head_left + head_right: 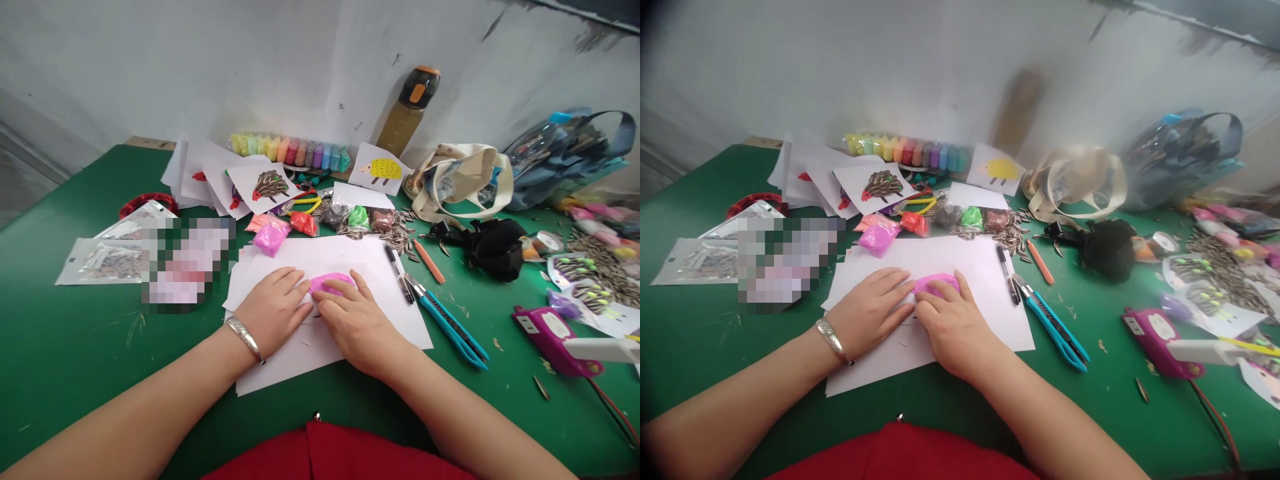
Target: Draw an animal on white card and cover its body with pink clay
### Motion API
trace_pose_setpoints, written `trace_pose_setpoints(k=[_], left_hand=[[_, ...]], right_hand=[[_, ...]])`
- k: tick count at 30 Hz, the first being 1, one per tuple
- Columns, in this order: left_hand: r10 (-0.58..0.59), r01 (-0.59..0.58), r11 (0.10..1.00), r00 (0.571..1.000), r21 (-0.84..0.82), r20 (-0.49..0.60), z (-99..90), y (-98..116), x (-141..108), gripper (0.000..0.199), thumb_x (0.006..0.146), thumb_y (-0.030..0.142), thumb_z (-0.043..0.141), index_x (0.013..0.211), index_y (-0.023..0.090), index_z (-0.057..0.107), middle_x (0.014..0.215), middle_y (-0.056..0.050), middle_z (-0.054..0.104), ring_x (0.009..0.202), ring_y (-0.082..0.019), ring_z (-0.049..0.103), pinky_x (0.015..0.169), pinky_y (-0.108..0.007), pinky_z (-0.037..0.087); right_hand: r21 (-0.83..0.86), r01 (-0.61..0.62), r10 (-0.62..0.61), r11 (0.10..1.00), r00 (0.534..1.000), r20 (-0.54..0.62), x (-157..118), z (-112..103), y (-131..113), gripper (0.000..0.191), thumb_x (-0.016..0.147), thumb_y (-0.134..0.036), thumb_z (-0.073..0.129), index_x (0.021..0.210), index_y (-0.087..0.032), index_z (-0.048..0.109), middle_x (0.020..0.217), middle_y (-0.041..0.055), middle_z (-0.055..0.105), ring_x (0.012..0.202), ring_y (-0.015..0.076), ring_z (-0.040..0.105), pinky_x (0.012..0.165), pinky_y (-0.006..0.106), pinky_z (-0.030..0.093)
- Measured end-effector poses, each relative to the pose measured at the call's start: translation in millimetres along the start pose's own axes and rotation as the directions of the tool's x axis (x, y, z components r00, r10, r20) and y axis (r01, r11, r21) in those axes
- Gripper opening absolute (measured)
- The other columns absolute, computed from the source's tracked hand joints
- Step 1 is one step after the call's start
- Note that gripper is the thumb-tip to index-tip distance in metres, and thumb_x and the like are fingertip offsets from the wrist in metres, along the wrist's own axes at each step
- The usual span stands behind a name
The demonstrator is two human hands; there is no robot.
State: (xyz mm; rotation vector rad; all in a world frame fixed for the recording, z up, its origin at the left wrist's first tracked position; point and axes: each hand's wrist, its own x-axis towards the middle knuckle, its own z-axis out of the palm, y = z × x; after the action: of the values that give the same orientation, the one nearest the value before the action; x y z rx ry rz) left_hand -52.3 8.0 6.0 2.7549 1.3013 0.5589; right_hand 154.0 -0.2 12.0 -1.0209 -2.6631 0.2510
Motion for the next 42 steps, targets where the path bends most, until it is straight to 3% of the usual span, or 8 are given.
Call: trace_pose_setpoints(k=[8,14,20,24,32,38,42], left_hand=[[-0.063,0.063,0.994,0.998,-0.090,0.006,0.6,-3,-3,0.039,0.094,0.030,0.045,0.126,0.011,0.056,0.125,-0.016,0.060,0.120,-0.030,0.051,0.104,-0.051,0.043],[-0.057,0.058,0.996,0.998,-0.061,0.018,2.2,-4,-4,0.034,0.094,0.028,0.045,0.119,0.010,0.061,0.123,-0.018,0.060,0.120,-0.031,0.050,0.105,-0.052,0.042],[-0.020,0.020,1.000,1.000,-0.009,0.002,3.4,-3,-4,0.036,0.095,0.028,0.047,0.121,0.007,0.062,0.125,-0.020,0.059,0.120,-0.032,0.050,0.104,-0.051,0.042],[-0.016,0.016,1.000,1.000,0.009,-0.001,3.0,-2,-4,0.035,0.095,0.028,0.046,0.118,0.009,0.063,0.124,-0.019,0.059,0.120,-0.032,0.050,0.104,-0.050,0.043],[-0.020,0.021,0.999,0.999,-0.040,0.037,0.9,-1,-5,0.041,0.094,0.034,0.050,0.127,0.010,0.058,0.129,-0.019,0.056,0.124,-0.033,0.046,0.105,-0.053,0.040],[-0.006,0.005,1.000,0.999,0.013,0.040,1.6,-1,-6,0.042,0.093,0.033,0.052,0.127,0.009,0.058,0.130,-0.021,0.054,0.124,-0.035,0.046,0.104,-0.052,0.041],[-0.005,0.004,1.000,0.999,0.021,0.042,1.4,0,-6,0.043,0.094,0.034,0.051,0.127,0.009,0.058,0.129,-0.021,0.055,0.124,-0.034,0.047,0.104,-0.052,0.041]], right_hand=[[0.007,0.000,0.000,1.000,0.999,-0.044,-2,-5,-3,0.023,0.091,-0.010,0.045,0.103,-0.022,0.059,0.125,0.0027,0.064,0.129,0.0249,0.043,0.116,0.057,0.016],[0.015,0.007,-0.007,1.000,1.000,0.002,-2,-5,-4,0.020,0.092,-0.010,0.042,0.099,-0.021,0.058,0.122,0.0024,0.065,0.127,0.0247,0.046,0.115,0.058,0.017],[0.020,-0.028,0.029,0.999,0.999,-0.031,-8,-22,7,0.023,0.091,-0.006,0.043,0.101,-0.021,0.057,0.118,0.0018,0.067,0.129,0.0255,0.045,0.115,0.058,0.017],[0.030,-0.052,0.053,0.998,0.999,-0.003,-13,-28,15,0.023,0.092,-0.008,0.043,0.103,-0.021,0.058,0.117,0.0034,0.067,0.128,0.0257,0.046,0.114,0.058,0.021],[0.040,-0.004,0.000,0.999,0.995,0.101,-11,-21,10,0.028,0.089,-0.005,0.044,0.106,-0.021,0.058,0.114,0.0034,0.068,0.133,0.0247,0.040,0.114,0.059,0.018],[0.055,-0.088,0.089,0.995,0.996,-0.026,-12,-32,21,0.023,0.094,-0.014,0.042,0.109,-0.019,0.058,0.117,0.0071,0.067,0.129,0.0261,0.044,0.112,0.058,0.024],[0.020,-0.045,0.043,0.999,0.997,0.067,-12,-29,19,0.025,0.091,-0.008,0.042,0.103,-0.020,0.060,0.110,0.0056,0.069,0.131,0.0256,0.042,0.114,0.057,0.020]])
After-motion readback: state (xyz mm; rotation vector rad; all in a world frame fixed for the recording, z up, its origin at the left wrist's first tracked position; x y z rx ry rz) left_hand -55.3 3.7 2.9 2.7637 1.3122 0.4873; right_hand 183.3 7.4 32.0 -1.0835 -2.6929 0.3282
